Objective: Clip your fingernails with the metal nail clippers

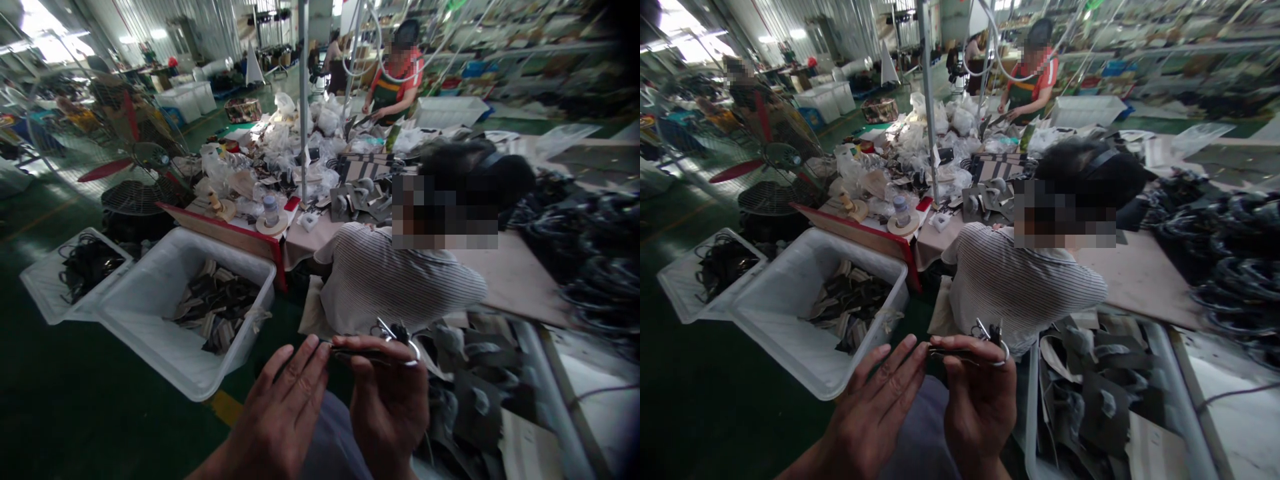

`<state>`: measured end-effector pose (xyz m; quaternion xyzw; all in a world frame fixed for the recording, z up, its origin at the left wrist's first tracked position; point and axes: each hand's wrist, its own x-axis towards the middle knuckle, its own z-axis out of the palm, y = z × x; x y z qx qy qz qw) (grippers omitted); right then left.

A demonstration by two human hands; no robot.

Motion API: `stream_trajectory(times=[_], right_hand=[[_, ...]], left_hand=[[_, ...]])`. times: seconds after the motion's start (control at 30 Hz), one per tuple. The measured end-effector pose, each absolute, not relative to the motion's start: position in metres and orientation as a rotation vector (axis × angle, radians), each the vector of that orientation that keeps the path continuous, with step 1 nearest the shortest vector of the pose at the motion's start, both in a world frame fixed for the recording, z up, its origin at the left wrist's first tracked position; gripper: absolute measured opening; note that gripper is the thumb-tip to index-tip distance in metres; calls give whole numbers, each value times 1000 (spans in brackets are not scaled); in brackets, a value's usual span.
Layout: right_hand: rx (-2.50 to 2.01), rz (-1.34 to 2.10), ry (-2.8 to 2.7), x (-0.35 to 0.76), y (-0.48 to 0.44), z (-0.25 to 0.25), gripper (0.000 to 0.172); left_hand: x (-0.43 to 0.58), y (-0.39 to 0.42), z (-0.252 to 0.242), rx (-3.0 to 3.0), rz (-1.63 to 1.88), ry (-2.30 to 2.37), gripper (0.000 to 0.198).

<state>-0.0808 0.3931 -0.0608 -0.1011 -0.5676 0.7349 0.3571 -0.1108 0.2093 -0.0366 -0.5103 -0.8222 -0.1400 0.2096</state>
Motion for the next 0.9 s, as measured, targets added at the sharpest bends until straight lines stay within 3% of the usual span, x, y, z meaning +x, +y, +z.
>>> stream_trajectory(times=[0.17, 0.3, 0.4, 0.57, 0.9], right_hand=[[-461, 2108, -1294, -82, 399, -57, 26], [-586, 2468, -1062, -85, 413, -55, 46], [-634, 2596, -1020, -85, 423, -55, 51], [-670, 2698, -1031, -86, 432, -58, 58], [-717, 2690, -1065, -86, 433, -64, 66]], left_hand=[[-108, 217, -38, -1416, -334, -2283, 57], [-109, 222, -37, -1400, -254, -2282, 57], [-111, 221, -36, -1416, -224, -2279, 55], [-121, 213, -39, -1506, -148, -2236, 47], [-143, 199, -37, -1652, 115, -2142, 51]])
